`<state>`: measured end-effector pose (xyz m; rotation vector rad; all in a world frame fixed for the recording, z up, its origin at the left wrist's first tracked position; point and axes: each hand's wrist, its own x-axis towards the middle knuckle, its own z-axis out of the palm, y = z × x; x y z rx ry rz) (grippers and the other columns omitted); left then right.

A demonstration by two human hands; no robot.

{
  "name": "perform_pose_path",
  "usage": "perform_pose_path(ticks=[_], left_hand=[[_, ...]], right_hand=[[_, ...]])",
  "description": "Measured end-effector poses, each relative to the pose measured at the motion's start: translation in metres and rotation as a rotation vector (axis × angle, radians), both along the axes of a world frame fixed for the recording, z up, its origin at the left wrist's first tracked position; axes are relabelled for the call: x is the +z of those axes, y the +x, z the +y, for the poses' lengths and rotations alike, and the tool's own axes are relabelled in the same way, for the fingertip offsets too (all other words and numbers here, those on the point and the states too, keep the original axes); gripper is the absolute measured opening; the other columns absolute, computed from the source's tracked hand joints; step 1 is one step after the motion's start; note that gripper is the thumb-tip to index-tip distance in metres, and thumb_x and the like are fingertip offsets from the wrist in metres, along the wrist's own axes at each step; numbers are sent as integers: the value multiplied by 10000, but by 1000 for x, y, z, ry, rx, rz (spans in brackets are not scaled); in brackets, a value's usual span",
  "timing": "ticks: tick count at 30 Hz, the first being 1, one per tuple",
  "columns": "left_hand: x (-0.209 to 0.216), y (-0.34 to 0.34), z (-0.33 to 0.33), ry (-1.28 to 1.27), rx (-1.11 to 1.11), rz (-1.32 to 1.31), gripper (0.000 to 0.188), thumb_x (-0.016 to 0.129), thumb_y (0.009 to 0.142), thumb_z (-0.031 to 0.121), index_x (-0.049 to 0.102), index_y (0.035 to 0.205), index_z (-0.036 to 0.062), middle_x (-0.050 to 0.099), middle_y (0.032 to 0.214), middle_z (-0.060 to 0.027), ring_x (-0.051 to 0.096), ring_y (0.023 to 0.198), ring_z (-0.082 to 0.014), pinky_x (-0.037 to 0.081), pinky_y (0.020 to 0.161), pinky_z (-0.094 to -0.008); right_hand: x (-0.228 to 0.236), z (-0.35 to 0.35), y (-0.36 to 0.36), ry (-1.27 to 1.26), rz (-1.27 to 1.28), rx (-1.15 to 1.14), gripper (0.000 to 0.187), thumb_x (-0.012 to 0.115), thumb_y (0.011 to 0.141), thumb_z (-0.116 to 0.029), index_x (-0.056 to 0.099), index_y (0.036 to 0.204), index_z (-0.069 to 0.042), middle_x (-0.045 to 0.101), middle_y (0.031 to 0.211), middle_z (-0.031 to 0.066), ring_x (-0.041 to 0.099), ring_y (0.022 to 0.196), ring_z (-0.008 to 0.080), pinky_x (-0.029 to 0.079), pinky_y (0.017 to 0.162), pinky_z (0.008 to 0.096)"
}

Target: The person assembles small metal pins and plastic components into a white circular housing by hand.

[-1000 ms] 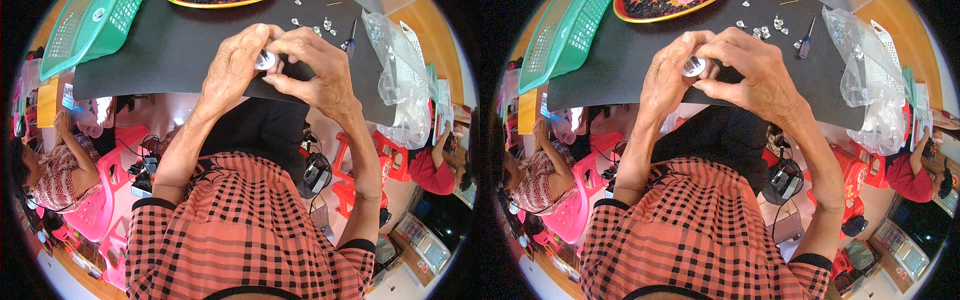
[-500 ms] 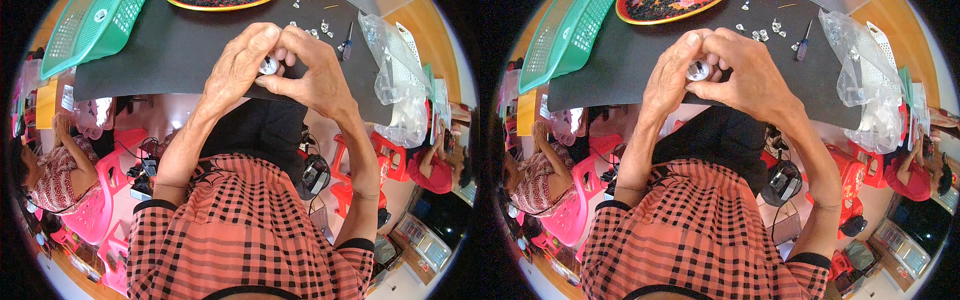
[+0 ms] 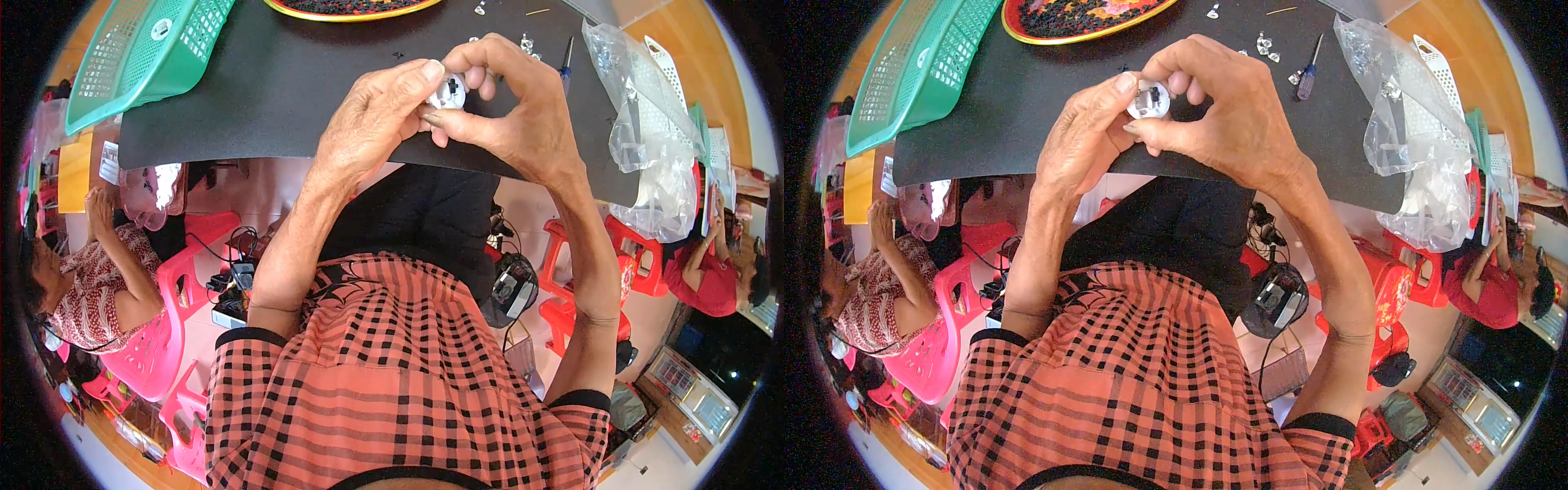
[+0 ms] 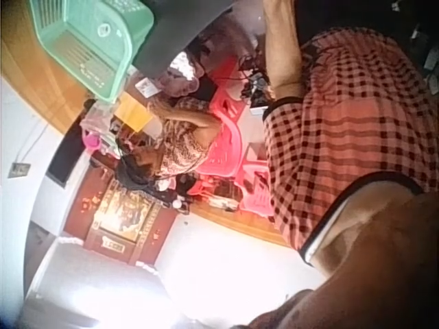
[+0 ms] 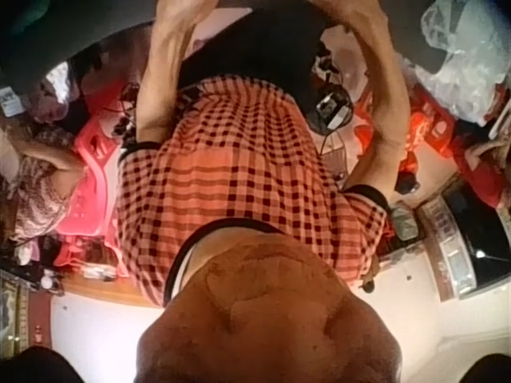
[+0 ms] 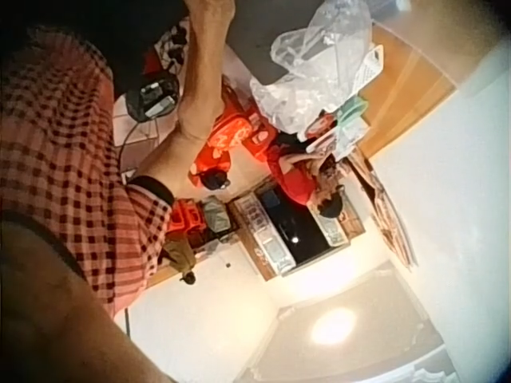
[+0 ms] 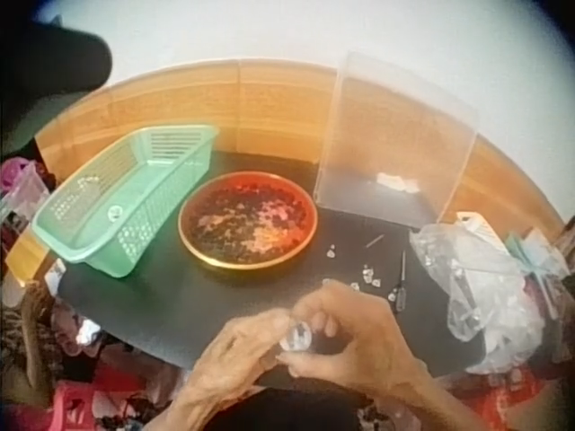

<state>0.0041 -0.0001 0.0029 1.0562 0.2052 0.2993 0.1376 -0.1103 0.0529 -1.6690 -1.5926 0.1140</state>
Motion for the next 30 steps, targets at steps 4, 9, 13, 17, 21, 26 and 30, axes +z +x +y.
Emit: perform_pose_path(ticks=[4,9,13,17,21,26,30], left_hand=[[0,3,0,-149,29,-32,412,488,958,369,583,989,-31,574,818,-74,561,695,-144,488,657,-269],[-2,6,-5,-77,98,-13,419,465,965,376,583,1010,-23,567,815,-65,558,687,-137,482,662,-256],[-3,6,-7,23,148,-11,417,442,973,384,580,998,-9,559,813,-48,541,676,-124,458,641,-244],[-5,6,-10,91,166,-20,417,425,981,383,571,964,-7,557,805,-42,529,664,-118,444,624,-243],[-5,7,-9,109,149,-18,409,401,992,366,561,940,-7,552,789,-40,522,650,-113,439,614,-240],[-2,5,-10,114,156,-15,396,386,1000,338,563,942,-11,552,780,-43,520,637,-112,436,596,-238],[-2,6,-10,163,165,-15,392,381,1002,323,566,937,-16,552,773,-44,520,624,-112,432,583,-238]], right_hand=[[-2,0,4,6,77,19,341,806,611,-155,618,880,-65,574,749,22,518,615,142,448,576,266],[4,-1,8,-34,-4,57,321,797,626,-144,611,873,-58,609,766,39,560,629,154,468,580,273],[6,0,6,-43,-70,47,346,804,610,-153,593,868,-59,617,766,63,579,632,187,477,577,289],[7,-1,5,-68,-114,56,360,807,601,-162,578,857,-56,615,767,78,589,637,209,482,580,304],[7,1,3,-71,-138,37,357,804,595,-160,566,837,-48,608,745,87,591,614,222,483,555,319],[7,3,1,-113,-66,13,341,800,581,-148,565,801,-38,595,688,97,583,572,221,473,523,322],[7,3,0,-127,-19,-16,322,794,579,-142,561,773,-31,575,644,95,567,551,204,457,511,312]])
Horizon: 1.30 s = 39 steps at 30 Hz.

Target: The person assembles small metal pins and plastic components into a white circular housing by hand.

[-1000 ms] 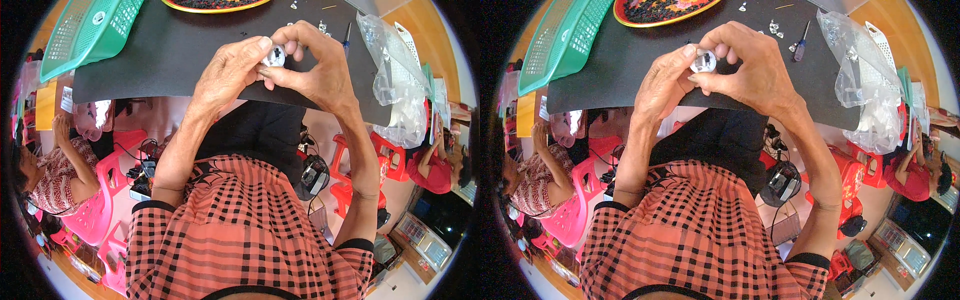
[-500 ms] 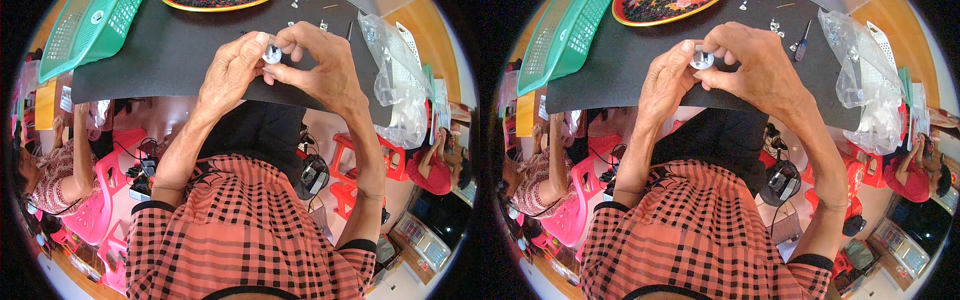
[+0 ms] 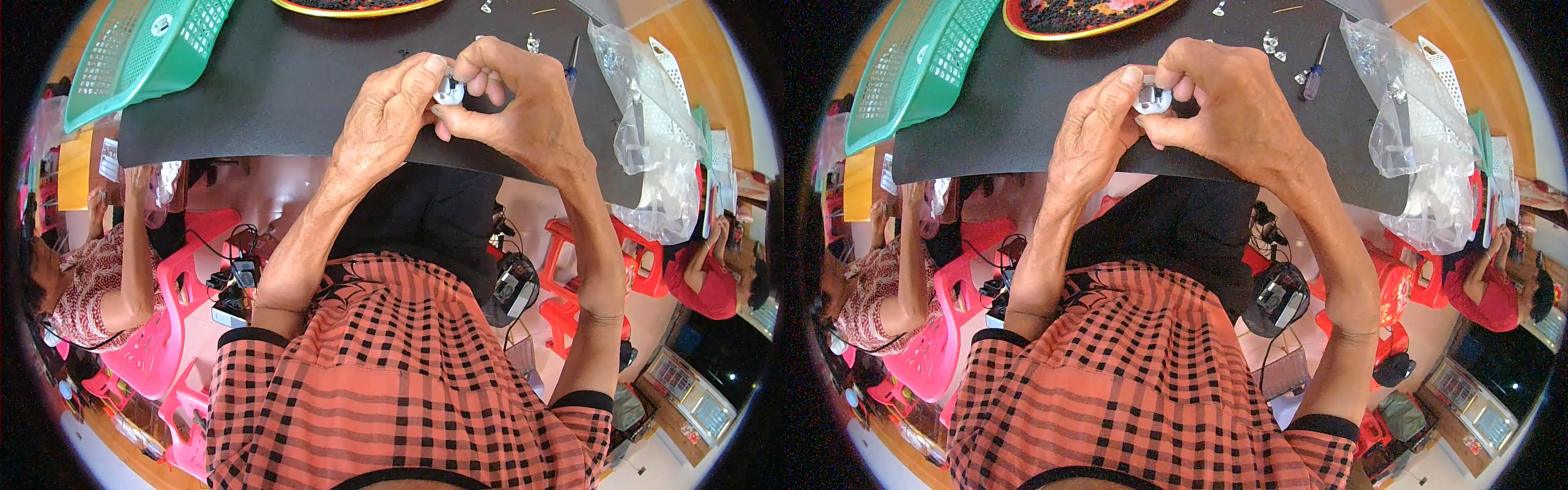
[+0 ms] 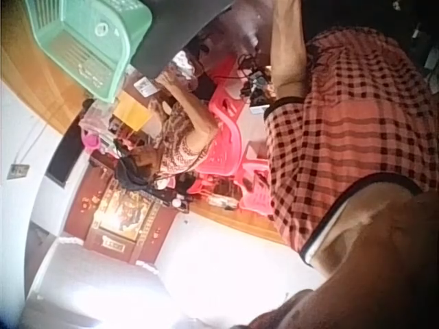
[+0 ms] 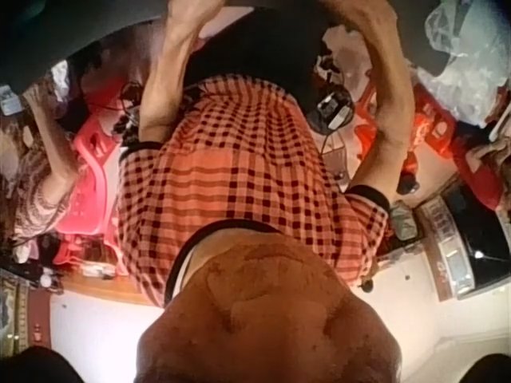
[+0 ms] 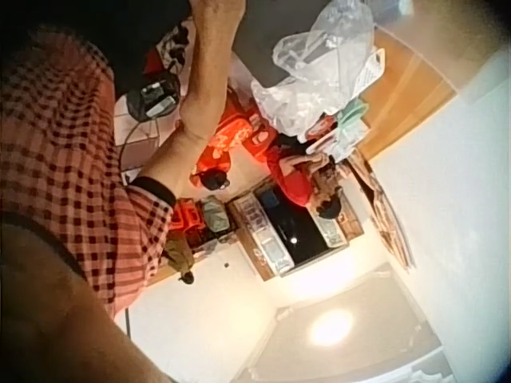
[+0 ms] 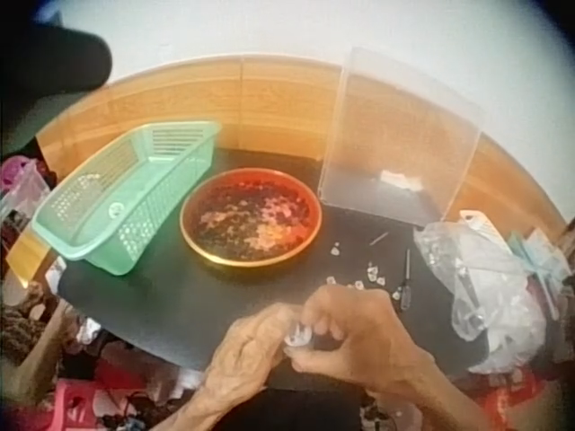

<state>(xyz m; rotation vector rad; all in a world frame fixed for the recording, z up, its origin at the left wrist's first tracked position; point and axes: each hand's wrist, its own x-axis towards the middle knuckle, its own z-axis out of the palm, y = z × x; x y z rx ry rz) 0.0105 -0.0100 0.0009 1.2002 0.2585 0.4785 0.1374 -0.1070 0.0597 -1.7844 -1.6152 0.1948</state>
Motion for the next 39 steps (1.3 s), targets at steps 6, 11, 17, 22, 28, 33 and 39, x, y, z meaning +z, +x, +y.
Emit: perform_pose_path(ticks=[6,11,17,22,28,33,39], left_hand=[[0,-1,0,19,6,17,396,386,997,327,567,905,-13,543,728,-37,511,608,-100,415,567,-242],[-5,0,3,98,-3,21,396,387,997,328,563,885,-9,537,709,-37,507,607,-96,402,559,-246],[-2,2,1,-43,24,33,392,384,997,336,560,895,1,544,720,-34,504,601,-107,410,567,-256],[2,2,0,-93,22,28,422,382,991,363,568,998,-16,578,812,-52,533,666,-128,461,630,-265],[-4,1,2,-114,7,-14,454,388,993,360,552,1115,-46,617,928,-114,573,778,-170,485,731,-300],[-5,0,5,-109,23,28,432,400,992,345,559,1111,-39,612,895,-109,575,782,-165,490,722,-295],[0,1,2,-79,57,65,423,382,988,373,593,996,7,598,765,-63,577,694,-126,474,642,-245]], right_hand=[[1,2,3,-30,10,39,308,787,590,-142,555,761,-31,558,630,88,554,548,192,452,509,308],[1,4,5,-12,5,84,294,780,603,-137,553,756,-29,554,626,87,553,556,187,451,512,305],[-6,3,6,24,5,64,276,786,612,-141,573,760,-47,565,628,63,555,557,167,452,516,298],[-18,-5,6,149,11,18,277,778,635,-107,639,870,-67,597,689,36,554,571,118,463,542,261],[-27,-10,-3,275,-32,11,407,771,655,-81,645,1042,-82,624,802,48,584,615,134,486,571,256],[-39,-14,-13,305,-145,-65,423,771,661,-101,636,1061,-70,624,893,73,612,745,211,498,660,312],[-45,-13,-19,330,-322,-58,497,783,634,-154,612,1087,-45,606,919,75,591,812,252,460,721,362]])
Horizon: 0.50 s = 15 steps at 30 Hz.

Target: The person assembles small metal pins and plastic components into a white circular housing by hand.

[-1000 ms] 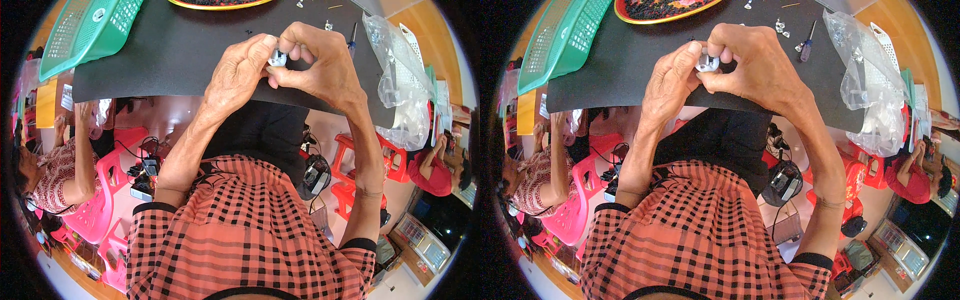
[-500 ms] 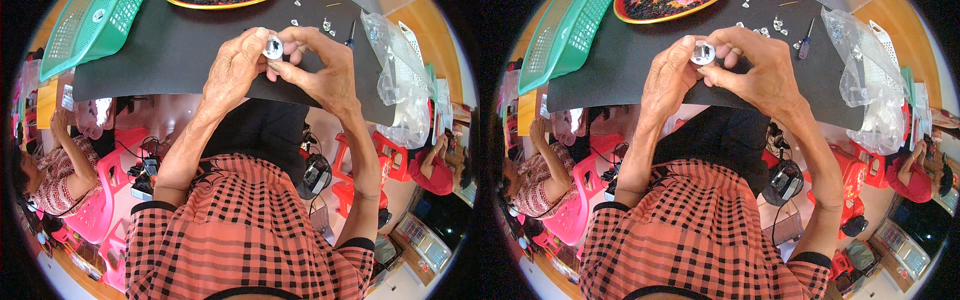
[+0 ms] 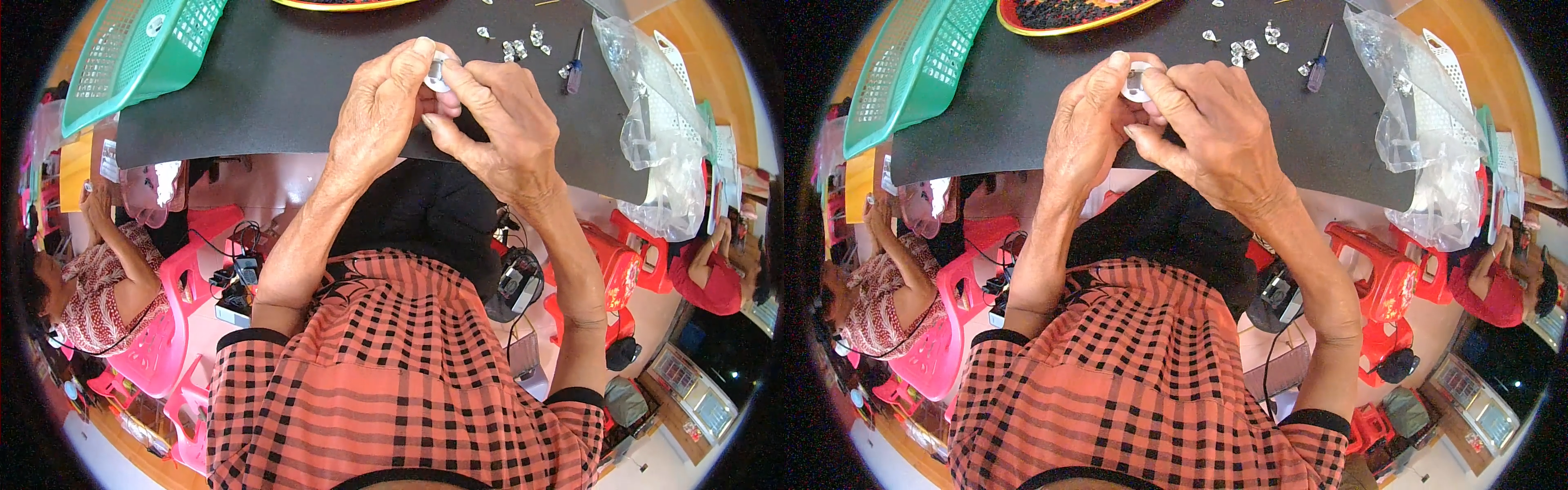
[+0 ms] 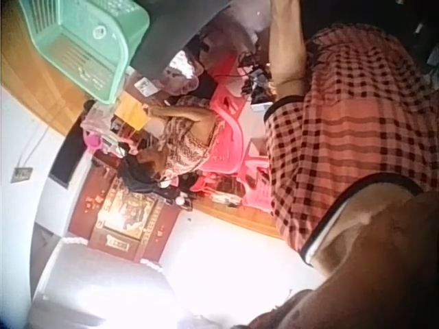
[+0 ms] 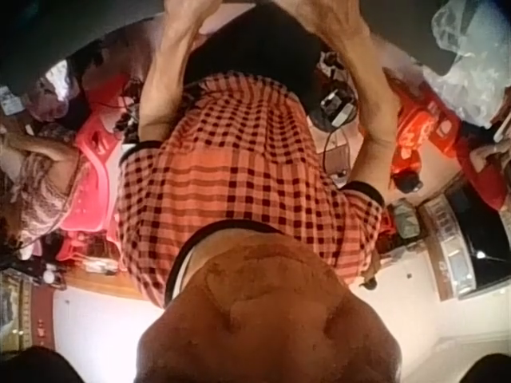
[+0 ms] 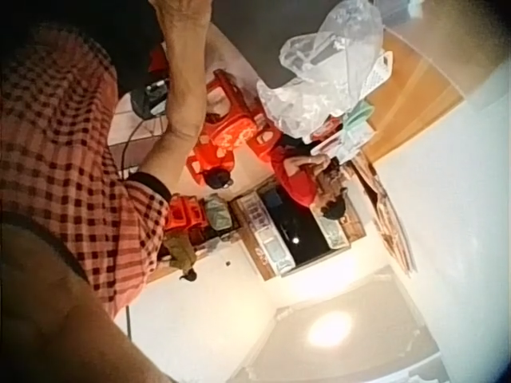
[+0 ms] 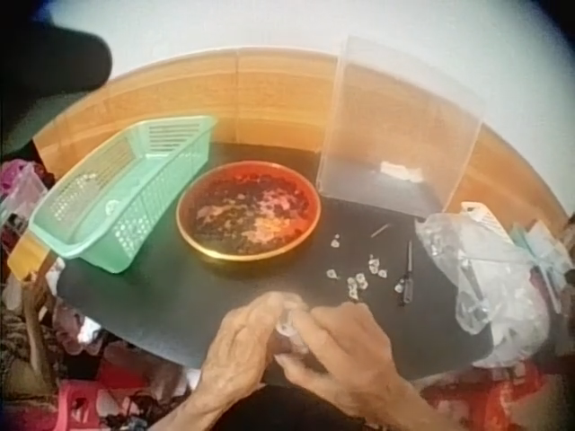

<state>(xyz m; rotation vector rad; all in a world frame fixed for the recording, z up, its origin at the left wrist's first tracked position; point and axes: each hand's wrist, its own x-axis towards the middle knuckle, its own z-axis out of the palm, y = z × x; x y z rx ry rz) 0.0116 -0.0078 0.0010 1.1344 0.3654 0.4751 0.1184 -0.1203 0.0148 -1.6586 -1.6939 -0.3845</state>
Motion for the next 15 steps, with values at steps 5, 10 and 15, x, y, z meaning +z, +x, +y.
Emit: perform_pose_path(ticks=[5,10,15], left_hand=[[4,0,1,39,-27,34,418,368,995,351,580,999,-9,592,764,-76,572,687,-136,473,629,-250],[-1,1,-2,4,-55,-113,422,348,1007,326,550,1023,-44,579,753,-101,550,669,-151,466,620,-275],[-3,2,-2,-32,-50,-129,424,356,1005,332,553,1017,-43,579,758,-93,549,671,-148,462,618,-272]], right_hand=[[2,-1,4,12,44,22,446,780,635,-148,629,1038,-33,609,891,82,592,780,257,465,704,352],[2,-8,6,-3,783,80,212,669,777,-15,667,989,-16,652,854,68,604,762,119,480,674,246],[10,-4,2,20,463,46,253,700,755,-45,662,1005,-44,646,852,69,613,749,144,490,673,261]])
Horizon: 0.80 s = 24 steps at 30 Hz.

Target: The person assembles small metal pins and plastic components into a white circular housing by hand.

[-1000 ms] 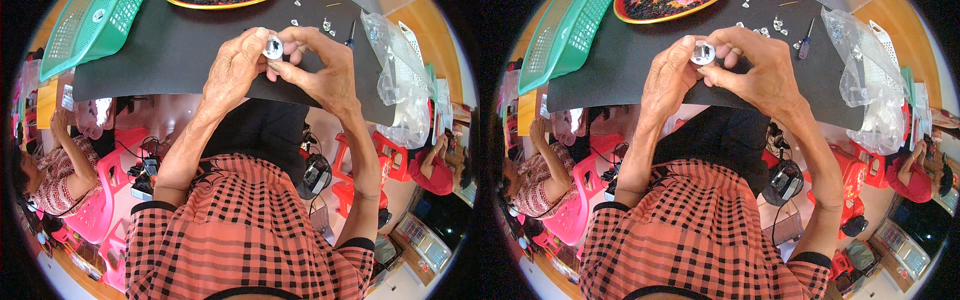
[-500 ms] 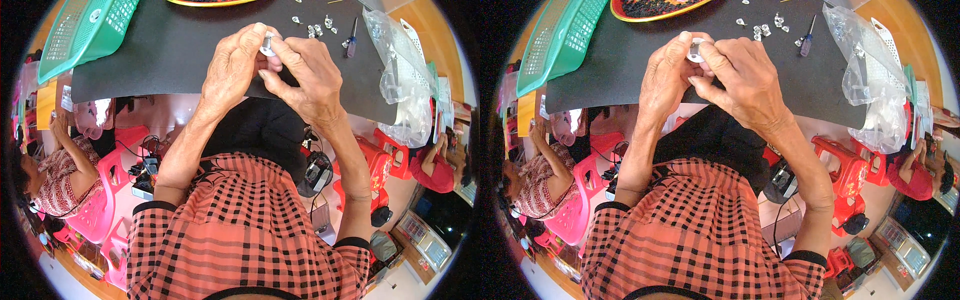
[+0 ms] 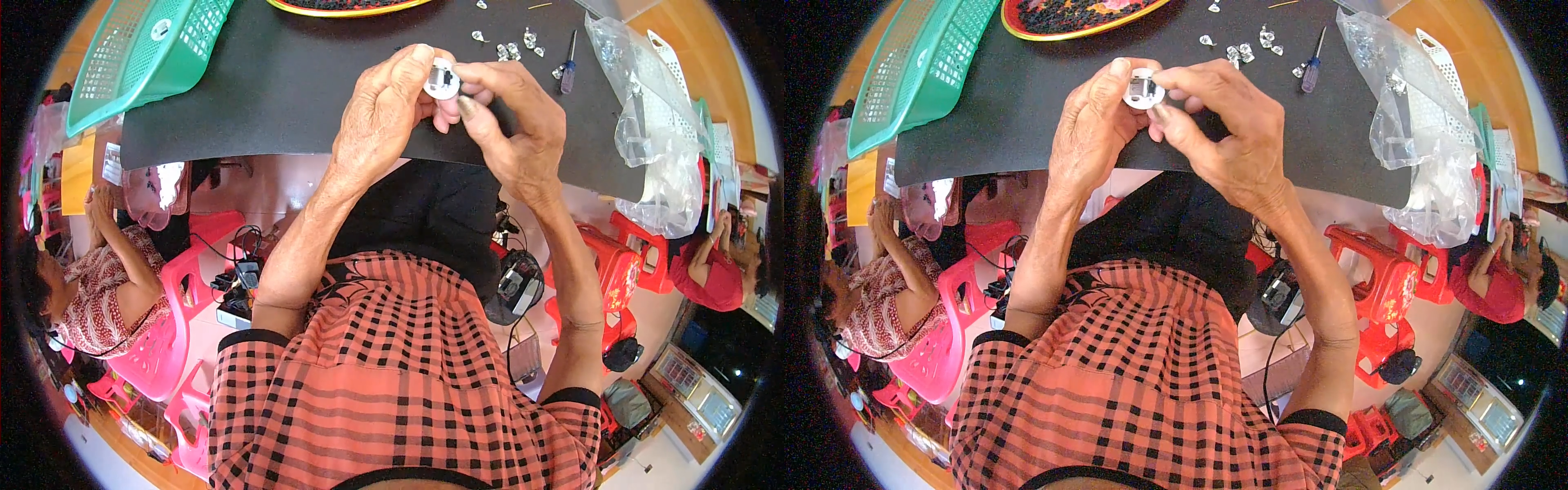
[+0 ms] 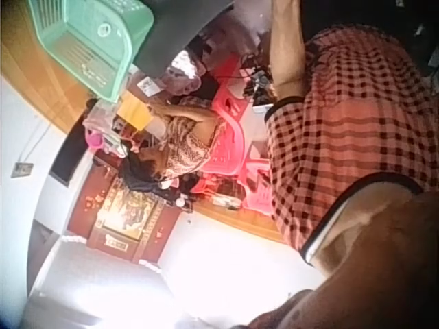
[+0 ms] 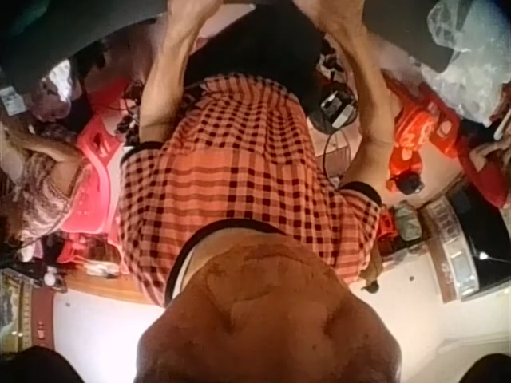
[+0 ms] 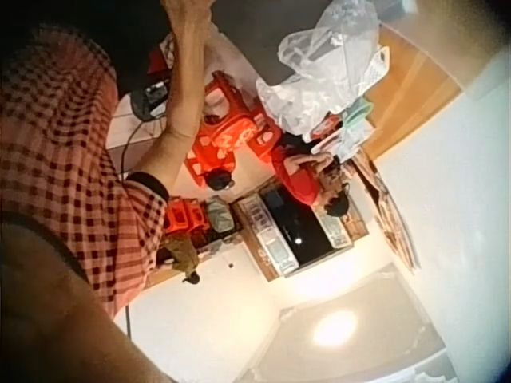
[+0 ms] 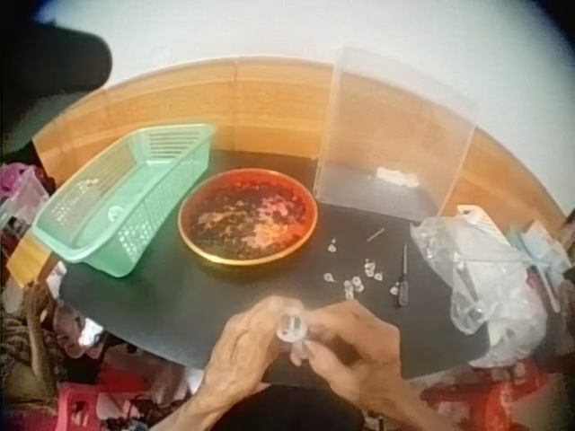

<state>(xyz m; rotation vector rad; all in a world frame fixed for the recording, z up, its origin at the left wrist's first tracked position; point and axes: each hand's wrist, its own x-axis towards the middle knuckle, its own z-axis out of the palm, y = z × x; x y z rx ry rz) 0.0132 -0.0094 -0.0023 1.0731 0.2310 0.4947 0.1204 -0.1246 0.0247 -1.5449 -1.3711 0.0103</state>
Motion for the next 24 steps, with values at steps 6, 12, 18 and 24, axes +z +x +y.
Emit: perform_pose_path(ticks=[6,12,18,24], left_hand=[[2,0,0,71,38,67,434,369,997,353,559,1016,-37,573,766,-83,540,665,-144,458,628,-272],[3,-1,5,-132,-135,-93,477,402,980,404,550,1016,-48,576,765,-120,566,691,-195,477,675,-325],[11,-13,11,53,55,-117,441,378,996,360,548,1032,-46,604,796,-135,583,716,-182,492,696,-309],[93,-48,55,885,650,57,294,400,993,230,595,1055,18,640,810,-57,577,746,-118,465,712,-260]], right_hand=[[-5,2,3,32,-281,-17,244,712,740,-32,663,979,-47,637,830,69,617,740,157,500,659,283],[-12,-2,9,61,275,-80,137,631,849,-43,666,980,-24,627,794,30,549,668,71,448,610,224],[-11,-5,6,-164,394,-60,175,576,899,-49,657,1051,-19,605,848,8,551,738,72,442,654,193],[-22,-5,12,-125,461,-72,132,635,847,-101,687,918,-3,660,732,26,519,623,35,428,549,221]])
